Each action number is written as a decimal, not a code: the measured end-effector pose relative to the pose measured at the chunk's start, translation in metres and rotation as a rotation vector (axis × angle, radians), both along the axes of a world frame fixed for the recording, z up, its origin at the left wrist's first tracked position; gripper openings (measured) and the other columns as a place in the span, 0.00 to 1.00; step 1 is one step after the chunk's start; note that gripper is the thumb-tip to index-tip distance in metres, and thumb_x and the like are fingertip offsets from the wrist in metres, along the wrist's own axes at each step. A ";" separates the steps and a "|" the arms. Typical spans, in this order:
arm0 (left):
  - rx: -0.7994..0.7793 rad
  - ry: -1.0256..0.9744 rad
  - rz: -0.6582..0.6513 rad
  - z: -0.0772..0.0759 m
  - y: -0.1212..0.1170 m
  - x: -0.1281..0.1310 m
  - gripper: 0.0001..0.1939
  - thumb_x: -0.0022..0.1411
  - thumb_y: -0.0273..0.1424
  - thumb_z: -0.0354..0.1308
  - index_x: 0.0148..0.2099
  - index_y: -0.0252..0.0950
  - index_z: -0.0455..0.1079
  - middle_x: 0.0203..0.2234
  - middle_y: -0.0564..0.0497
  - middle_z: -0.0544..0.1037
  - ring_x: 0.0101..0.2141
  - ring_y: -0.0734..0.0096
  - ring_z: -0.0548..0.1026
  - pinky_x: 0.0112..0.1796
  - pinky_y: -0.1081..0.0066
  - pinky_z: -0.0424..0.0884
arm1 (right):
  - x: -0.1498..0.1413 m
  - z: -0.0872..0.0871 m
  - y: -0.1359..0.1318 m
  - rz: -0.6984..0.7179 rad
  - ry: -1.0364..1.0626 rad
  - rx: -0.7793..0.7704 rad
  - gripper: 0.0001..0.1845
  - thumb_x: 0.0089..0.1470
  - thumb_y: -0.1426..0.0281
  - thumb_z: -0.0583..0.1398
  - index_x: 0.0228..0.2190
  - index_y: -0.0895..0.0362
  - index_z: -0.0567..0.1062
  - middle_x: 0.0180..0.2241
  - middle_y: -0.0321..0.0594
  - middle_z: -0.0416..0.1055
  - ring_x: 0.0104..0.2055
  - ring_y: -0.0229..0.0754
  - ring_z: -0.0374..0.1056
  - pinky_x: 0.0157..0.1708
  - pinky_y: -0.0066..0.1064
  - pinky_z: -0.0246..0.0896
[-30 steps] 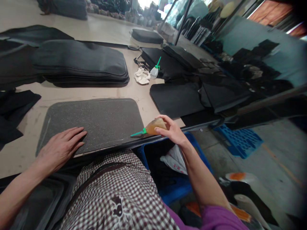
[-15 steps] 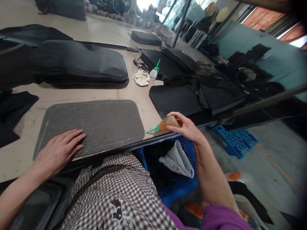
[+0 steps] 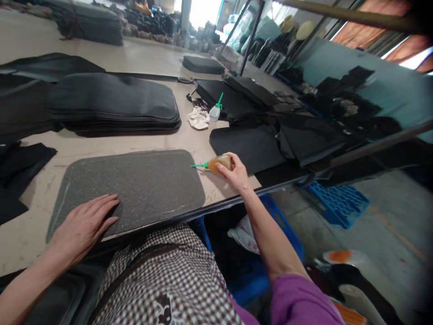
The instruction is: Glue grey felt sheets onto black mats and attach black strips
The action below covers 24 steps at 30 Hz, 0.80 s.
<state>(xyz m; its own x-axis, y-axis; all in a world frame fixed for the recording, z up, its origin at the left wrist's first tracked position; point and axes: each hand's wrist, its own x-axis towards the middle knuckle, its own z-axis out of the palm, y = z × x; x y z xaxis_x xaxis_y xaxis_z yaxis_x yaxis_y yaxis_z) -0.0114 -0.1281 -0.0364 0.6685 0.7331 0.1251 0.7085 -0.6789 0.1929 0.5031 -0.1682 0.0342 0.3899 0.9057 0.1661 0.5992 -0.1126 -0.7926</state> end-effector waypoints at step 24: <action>-0.150 -0.406 0.156 0.044 -0.011 0.003 0.17 0.74 0.38 0.52 0.61 0.41 0.69 0.63 0.39 0.72 0.63 0.59 0.70 0.62 0.53 0.68 | -0.005 -0.047 0.023 -0.110 0.846 0.191 0.24 0.38 0.66 0.72 0.42 0.46 0.81 0.59 0.55 0.70 0.57 0.62 0.72 0.46 0.59 0.72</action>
